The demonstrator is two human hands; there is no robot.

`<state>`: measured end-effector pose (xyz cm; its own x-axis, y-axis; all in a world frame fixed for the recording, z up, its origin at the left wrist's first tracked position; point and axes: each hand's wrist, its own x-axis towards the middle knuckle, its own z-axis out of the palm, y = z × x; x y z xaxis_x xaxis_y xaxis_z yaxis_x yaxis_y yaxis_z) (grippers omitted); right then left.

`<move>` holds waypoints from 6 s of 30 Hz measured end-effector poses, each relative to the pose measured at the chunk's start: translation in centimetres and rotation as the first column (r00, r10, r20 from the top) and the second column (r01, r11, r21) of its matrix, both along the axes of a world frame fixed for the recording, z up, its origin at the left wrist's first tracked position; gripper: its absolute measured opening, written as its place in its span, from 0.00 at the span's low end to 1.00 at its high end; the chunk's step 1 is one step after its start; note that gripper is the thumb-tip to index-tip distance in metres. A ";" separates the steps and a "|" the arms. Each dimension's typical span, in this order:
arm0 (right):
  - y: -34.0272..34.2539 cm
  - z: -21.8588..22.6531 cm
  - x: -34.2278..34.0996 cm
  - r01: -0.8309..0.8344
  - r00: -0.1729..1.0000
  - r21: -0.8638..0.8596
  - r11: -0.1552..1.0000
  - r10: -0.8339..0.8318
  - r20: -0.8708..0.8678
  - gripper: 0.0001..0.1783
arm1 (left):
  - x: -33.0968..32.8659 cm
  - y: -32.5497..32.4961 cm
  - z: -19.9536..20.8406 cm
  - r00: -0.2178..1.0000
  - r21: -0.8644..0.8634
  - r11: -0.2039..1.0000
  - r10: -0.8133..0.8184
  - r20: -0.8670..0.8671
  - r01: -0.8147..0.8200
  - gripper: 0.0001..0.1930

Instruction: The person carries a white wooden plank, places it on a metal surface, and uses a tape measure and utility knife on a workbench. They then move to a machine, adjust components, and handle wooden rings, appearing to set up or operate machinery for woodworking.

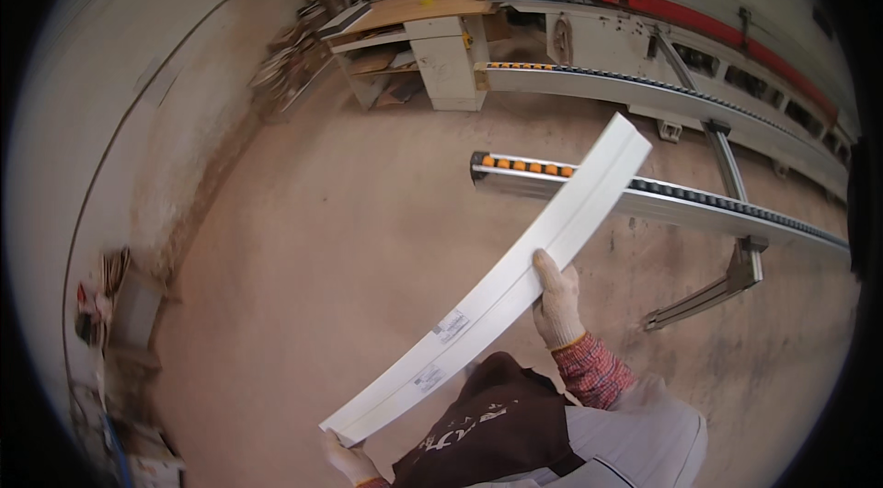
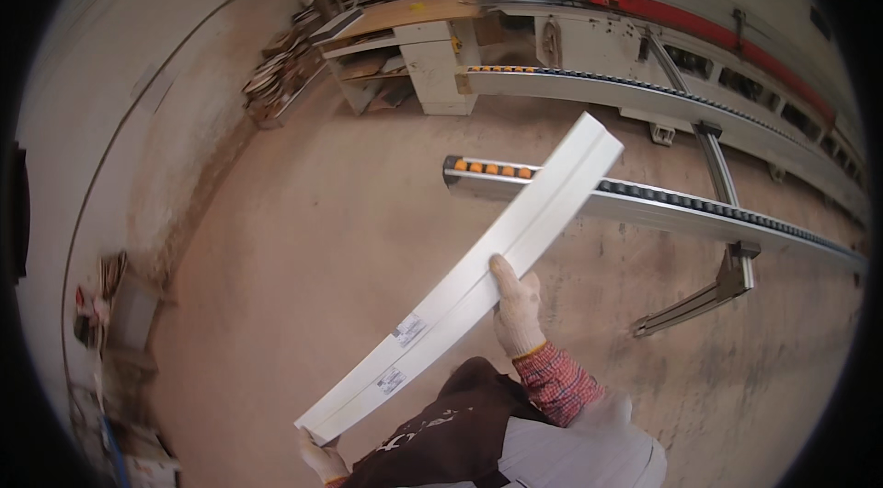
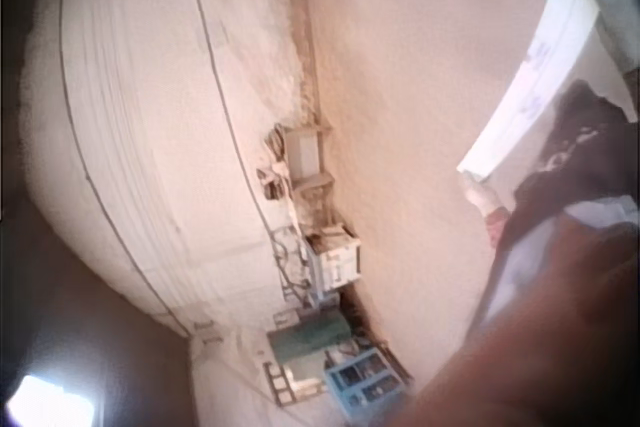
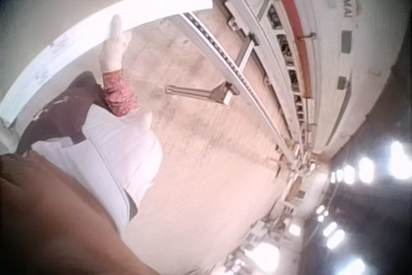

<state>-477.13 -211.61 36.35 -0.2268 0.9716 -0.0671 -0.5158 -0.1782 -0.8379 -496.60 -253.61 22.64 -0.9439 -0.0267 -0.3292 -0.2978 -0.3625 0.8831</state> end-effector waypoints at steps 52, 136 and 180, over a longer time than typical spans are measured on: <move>113.5 2.5 -38.5 0.550 0.732 -0.317 0.772 -0.629 -0.261 0.22 | -76.2 148.2 11.2 0.460 -0.366 0.620 -0.772 -0.438 0.694 0.17; 138.5 9.4 -8.1 0.384 0.919 -0.537 0.751 -0.258 0.297 0.16 | -25.7 179.7 21.7 -0.435 -0.951 0.142 -0.901 -0.008 -0.276 0.31; 114.4 -3.7 -6.5 0.702 0.703 -0.349 0.620 -0.528 0.476 0.12 | -23.7 177.5 22.9 -0.671 -0.763 0.642 -0.531 -0.517 0.079 0.14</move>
